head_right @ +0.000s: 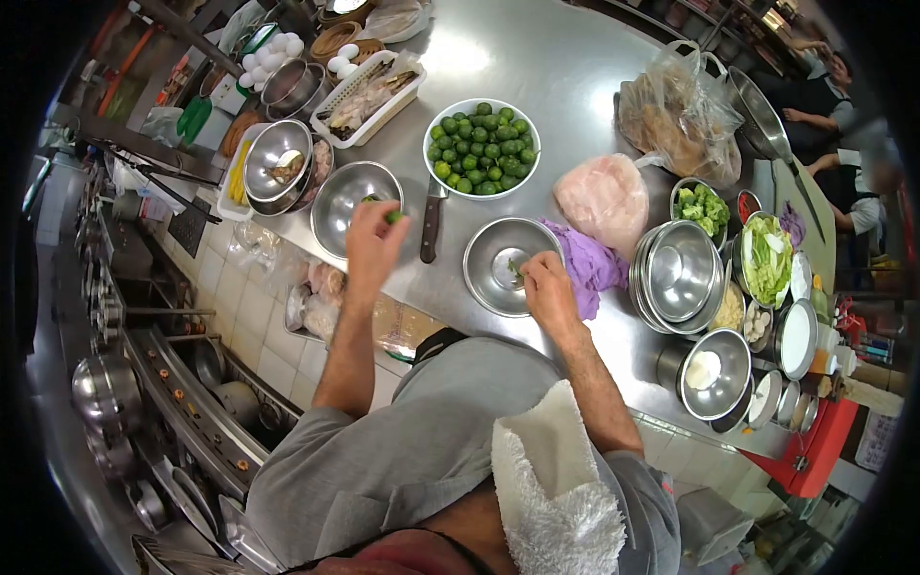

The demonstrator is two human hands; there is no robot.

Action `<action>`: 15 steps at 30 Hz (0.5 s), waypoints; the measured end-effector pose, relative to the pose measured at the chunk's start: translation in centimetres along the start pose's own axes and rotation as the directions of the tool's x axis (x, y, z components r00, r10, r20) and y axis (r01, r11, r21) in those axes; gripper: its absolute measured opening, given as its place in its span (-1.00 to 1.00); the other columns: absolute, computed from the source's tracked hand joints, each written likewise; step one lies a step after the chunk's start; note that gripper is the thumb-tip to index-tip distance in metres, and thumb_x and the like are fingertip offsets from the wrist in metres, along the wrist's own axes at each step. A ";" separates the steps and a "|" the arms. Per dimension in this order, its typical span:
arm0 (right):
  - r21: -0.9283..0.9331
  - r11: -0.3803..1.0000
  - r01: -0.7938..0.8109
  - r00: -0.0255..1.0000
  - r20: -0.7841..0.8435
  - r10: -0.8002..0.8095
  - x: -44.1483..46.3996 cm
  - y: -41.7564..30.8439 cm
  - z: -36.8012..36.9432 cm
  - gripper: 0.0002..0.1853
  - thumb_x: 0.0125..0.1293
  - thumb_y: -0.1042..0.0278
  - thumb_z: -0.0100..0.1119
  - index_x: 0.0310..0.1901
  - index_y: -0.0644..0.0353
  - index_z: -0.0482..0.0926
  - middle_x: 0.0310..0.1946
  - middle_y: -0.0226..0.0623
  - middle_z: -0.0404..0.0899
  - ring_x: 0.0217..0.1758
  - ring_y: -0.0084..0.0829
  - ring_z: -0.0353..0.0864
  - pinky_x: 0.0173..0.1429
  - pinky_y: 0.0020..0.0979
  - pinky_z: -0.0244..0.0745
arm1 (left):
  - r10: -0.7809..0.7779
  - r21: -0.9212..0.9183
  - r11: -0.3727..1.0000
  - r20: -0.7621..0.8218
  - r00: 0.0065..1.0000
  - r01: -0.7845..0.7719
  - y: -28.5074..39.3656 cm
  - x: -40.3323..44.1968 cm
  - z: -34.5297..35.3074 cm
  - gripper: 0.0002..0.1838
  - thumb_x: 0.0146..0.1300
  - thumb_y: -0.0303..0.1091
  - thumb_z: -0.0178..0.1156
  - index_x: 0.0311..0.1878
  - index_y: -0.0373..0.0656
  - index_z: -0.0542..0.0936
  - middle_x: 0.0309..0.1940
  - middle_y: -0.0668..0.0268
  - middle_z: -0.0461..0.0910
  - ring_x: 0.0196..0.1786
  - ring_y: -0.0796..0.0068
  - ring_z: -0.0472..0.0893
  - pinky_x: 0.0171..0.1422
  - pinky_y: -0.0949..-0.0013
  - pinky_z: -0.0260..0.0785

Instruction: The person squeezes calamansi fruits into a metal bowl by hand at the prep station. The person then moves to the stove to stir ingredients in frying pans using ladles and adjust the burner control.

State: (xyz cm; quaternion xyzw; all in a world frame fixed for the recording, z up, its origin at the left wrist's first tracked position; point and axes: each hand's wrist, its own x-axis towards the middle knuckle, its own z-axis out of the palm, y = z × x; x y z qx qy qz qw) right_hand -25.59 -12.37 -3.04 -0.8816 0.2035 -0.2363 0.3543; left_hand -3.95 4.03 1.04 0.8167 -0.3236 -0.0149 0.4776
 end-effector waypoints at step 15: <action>0.074 0.988 -0.139 0.985 0.116 0.130 -0.3 -1.3 -1.2 -0.91 0.13 0.49 0.16 -0.31 0.26 0.55 -0.40 -0.23 0.47 -0.41 -0.25 0.50 -0.32 -0.33 0.41 | 0.033 0.406 0.910 0.130 0.991 -0.084 -0.6 6.6 6.6 -0.62 -0.01 -0.13 0.30 -0.14 -0.13 0.60 -0.03 0.14 0.42 0.06 0.16 0.38 0.13 0.19 0.23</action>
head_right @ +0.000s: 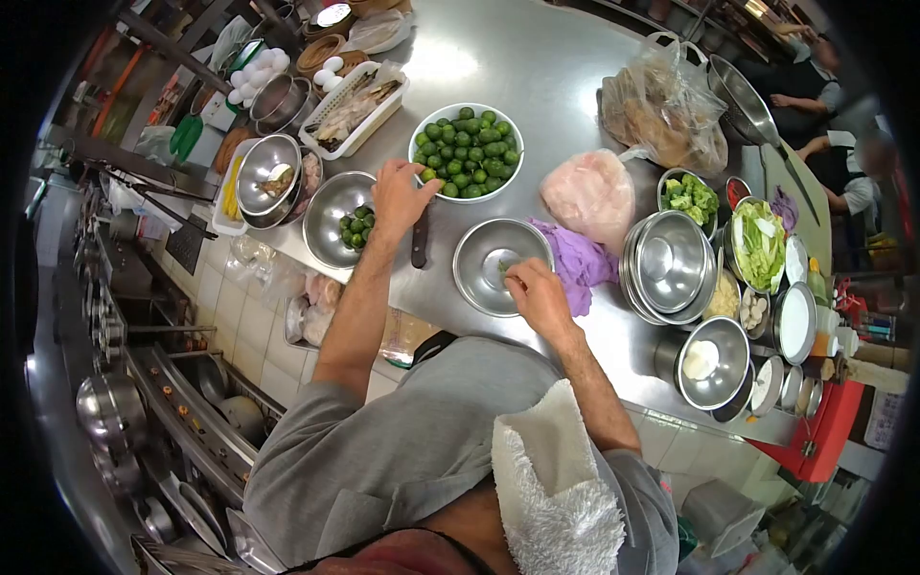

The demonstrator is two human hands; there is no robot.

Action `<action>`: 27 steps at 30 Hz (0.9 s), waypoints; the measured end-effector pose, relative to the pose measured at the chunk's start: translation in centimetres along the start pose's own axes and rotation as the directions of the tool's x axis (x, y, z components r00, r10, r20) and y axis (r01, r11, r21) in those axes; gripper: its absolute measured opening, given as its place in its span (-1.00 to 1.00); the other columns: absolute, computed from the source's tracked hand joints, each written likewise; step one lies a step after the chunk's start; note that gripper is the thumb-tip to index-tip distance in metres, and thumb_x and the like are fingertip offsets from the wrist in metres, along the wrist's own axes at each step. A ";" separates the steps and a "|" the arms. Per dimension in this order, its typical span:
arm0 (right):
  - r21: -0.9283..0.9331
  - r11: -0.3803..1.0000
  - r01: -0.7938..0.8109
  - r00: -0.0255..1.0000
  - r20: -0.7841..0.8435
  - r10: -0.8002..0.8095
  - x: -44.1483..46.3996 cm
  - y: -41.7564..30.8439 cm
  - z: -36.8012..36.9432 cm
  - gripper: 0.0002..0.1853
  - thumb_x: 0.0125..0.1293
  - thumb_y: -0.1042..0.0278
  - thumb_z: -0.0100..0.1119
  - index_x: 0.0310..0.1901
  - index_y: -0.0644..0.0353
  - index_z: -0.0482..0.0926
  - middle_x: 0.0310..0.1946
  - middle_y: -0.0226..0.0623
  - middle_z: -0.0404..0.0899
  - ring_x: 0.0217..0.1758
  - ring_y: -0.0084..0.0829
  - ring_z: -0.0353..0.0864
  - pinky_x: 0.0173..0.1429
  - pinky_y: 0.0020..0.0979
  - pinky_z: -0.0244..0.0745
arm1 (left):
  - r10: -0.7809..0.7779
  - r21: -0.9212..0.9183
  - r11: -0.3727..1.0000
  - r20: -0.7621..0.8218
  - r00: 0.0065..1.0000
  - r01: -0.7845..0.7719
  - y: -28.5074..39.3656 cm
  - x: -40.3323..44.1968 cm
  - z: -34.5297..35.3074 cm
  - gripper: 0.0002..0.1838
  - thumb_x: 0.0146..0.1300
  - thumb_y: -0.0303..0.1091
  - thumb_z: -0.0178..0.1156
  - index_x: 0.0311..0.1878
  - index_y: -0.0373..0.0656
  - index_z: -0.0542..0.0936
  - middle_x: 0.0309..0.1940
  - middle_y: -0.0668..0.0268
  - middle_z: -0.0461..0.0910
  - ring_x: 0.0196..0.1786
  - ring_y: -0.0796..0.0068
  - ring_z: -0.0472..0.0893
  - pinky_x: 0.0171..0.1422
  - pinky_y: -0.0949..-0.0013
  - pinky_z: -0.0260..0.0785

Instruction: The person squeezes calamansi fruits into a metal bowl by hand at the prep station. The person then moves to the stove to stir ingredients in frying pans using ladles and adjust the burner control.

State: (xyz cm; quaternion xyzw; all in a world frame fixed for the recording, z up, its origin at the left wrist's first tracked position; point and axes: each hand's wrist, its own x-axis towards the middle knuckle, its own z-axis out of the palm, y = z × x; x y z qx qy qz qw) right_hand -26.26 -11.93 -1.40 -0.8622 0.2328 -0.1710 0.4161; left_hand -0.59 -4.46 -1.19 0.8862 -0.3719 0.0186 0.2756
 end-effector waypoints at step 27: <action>0.486 0.828 -0.280 0.955 0.226 0.191 1.3 -1.3 -0.5 -0.76 0.34 0.34 -0.09 -0.33 0.29 0.54 -0.56 -0.41 0.52 -0.49 -0.66 0.44 -0.40 -0.57 0.35 | 0.289 -0.847 0.532 0.187 0.939 0.005 6.6 -10.7 0.3 -0.69 0.15 -0.54 0.17 0.00 -0.32 0.50 -0.23 0.23 0.53 -0.24 0.49 0.56 -0.18 0.48 0.43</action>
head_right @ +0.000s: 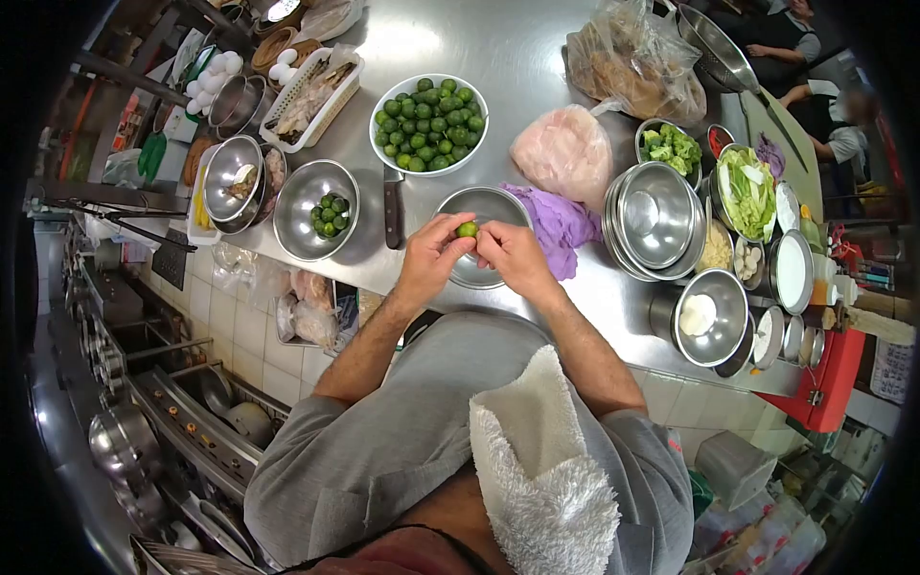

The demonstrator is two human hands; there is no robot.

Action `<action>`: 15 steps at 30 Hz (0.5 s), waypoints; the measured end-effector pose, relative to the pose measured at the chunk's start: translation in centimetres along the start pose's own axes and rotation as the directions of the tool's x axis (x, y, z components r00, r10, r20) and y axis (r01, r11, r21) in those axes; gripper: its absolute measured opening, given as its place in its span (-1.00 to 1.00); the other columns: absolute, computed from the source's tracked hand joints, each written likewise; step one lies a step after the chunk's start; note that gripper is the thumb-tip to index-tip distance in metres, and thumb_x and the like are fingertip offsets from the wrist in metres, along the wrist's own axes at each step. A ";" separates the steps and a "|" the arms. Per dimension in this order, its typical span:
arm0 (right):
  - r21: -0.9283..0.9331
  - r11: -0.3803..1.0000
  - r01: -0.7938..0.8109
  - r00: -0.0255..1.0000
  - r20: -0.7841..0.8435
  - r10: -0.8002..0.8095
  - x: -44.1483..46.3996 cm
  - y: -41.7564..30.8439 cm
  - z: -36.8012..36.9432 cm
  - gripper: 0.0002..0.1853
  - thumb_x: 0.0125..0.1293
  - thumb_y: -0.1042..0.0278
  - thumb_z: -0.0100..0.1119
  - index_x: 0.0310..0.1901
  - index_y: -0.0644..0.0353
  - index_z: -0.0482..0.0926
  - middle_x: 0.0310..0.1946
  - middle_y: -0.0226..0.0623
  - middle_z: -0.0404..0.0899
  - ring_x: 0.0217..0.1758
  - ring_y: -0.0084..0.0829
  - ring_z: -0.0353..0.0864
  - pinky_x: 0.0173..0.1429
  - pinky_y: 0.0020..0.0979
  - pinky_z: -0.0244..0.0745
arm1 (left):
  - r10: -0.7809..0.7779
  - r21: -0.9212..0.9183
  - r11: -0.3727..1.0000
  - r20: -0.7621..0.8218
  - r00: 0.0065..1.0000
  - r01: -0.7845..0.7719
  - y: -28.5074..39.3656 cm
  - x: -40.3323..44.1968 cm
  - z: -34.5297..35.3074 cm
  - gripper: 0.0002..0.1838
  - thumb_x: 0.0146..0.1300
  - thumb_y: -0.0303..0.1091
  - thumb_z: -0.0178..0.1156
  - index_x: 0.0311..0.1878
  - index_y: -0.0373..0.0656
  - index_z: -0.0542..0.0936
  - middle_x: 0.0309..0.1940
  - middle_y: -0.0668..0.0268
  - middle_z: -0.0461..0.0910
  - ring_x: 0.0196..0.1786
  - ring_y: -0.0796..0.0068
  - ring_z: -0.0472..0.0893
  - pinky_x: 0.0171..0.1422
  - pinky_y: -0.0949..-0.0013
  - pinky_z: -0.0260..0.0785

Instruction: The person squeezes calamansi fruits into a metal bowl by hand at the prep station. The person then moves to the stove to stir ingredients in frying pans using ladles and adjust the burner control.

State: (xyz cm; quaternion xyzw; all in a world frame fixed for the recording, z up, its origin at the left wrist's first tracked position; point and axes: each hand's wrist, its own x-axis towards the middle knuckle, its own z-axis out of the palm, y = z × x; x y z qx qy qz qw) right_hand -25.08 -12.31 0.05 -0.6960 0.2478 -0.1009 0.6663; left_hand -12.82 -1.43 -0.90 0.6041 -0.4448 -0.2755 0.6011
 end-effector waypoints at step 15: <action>0.183 0.983 0.008 0.999 -0.053 0.002 -0.1 1.7 0.1 -0.80 0.36 0.36 -0.09 -0.31 0.25 0.52 -0.50 -0.42 0.49 -0.45 -0.64 0.44 -0.36 -0.58 0.34 | -0.013 -0.037 0.999 0.025 1.000 0.014 -0.6 -0.3 0.0 -0.67 0.15 -0.52 0.19 0.02 -0.29 0.50 -0.22 0.28 0.51 -0.24 0.57 0.52 -0.15 0.49 0.41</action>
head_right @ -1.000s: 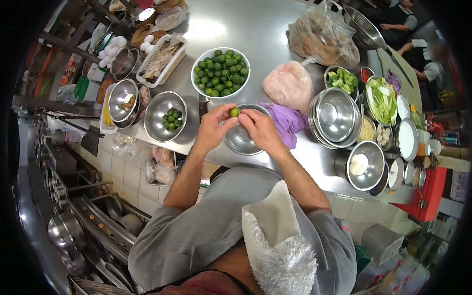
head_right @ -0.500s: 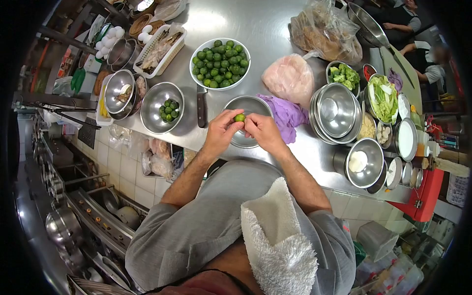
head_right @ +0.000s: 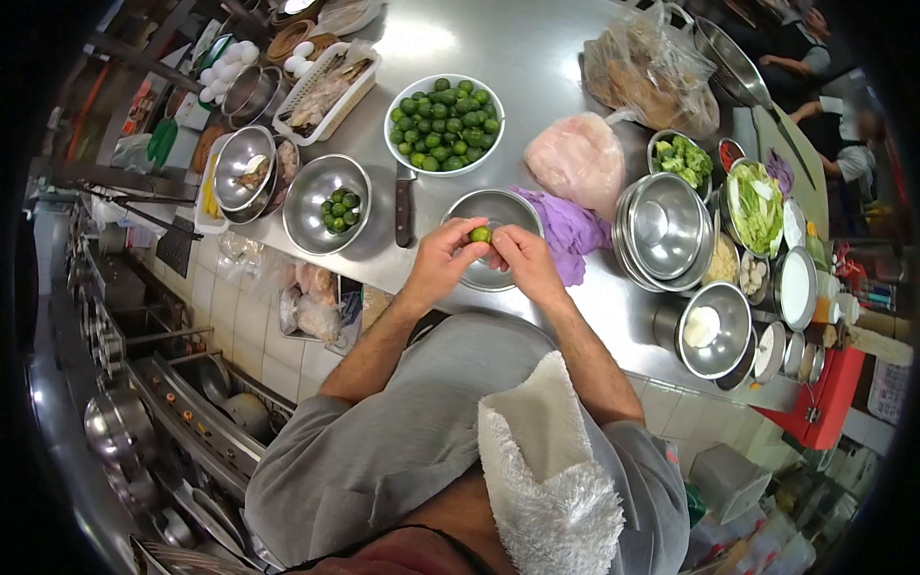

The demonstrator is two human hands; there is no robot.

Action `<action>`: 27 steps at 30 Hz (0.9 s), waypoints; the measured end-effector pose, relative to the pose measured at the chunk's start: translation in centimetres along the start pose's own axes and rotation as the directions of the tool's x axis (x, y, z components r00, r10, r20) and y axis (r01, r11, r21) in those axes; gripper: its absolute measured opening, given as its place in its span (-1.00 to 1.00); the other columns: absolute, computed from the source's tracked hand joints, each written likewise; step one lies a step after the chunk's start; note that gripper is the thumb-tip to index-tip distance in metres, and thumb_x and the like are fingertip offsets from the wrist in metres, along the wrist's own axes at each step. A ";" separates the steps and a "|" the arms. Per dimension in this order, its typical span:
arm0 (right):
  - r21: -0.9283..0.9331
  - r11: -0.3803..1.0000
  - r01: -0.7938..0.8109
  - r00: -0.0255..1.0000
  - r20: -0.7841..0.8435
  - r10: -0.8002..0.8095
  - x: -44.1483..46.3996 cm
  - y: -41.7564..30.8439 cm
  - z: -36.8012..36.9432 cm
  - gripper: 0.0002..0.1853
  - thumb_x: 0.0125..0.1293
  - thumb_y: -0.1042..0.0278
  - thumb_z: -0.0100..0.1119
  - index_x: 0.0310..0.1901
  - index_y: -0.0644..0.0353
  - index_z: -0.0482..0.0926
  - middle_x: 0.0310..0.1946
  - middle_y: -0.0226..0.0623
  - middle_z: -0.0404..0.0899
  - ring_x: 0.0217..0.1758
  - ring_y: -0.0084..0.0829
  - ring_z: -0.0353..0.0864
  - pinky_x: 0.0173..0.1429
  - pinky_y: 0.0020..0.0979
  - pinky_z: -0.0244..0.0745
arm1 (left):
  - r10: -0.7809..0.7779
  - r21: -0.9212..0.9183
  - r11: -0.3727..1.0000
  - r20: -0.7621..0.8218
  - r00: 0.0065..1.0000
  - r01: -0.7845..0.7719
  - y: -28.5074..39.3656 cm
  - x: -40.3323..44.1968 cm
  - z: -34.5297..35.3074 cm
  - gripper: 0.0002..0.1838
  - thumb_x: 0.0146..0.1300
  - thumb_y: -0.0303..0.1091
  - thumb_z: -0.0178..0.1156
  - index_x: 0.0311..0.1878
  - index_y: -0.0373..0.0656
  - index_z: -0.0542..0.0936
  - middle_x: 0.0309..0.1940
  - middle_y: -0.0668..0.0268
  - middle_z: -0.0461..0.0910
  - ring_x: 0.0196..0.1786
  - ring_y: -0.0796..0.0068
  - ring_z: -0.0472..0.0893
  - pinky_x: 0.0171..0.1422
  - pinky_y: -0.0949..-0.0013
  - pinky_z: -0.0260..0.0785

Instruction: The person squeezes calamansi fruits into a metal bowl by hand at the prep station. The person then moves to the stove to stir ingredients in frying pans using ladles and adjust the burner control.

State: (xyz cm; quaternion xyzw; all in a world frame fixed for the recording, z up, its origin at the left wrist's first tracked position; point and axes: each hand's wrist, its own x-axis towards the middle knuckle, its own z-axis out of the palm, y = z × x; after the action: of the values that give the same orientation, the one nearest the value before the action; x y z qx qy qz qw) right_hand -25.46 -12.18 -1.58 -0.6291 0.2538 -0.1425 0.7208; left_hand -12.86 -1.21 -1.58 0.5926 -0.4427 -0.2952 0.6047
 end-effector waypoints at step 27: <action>-0.368 0.929 -0.024 0.864 -0.475 -0.166 -9.3 1.2 1.8 -0.85 0.20 0.39 0.13 -0.26 0.27 0.57 -0.36 -0.21 0.58 -0.33 -0.39 0.52 -0.25 -0.41 0.41 | 0.699 -0.433 -0.038 0.633 0.333 0.901 18.7 -1.0 -0.2 -0.02 0.10 0.40 -0.09 -0.02 -0.63 0.41 -0.81 0.43 0.27 -0.81 0.69 0.20 -0.71 0.51 -0.03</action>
State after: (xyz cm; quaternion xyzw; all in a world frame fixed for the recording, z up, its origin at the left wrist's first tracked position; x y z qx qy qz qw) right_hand -32.30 -5.58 -0.92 -0.7016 0.4292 -0.2778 0.4963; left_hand -16.22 2.09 16.54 -0.3007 -0.2365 -0.8430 0.3783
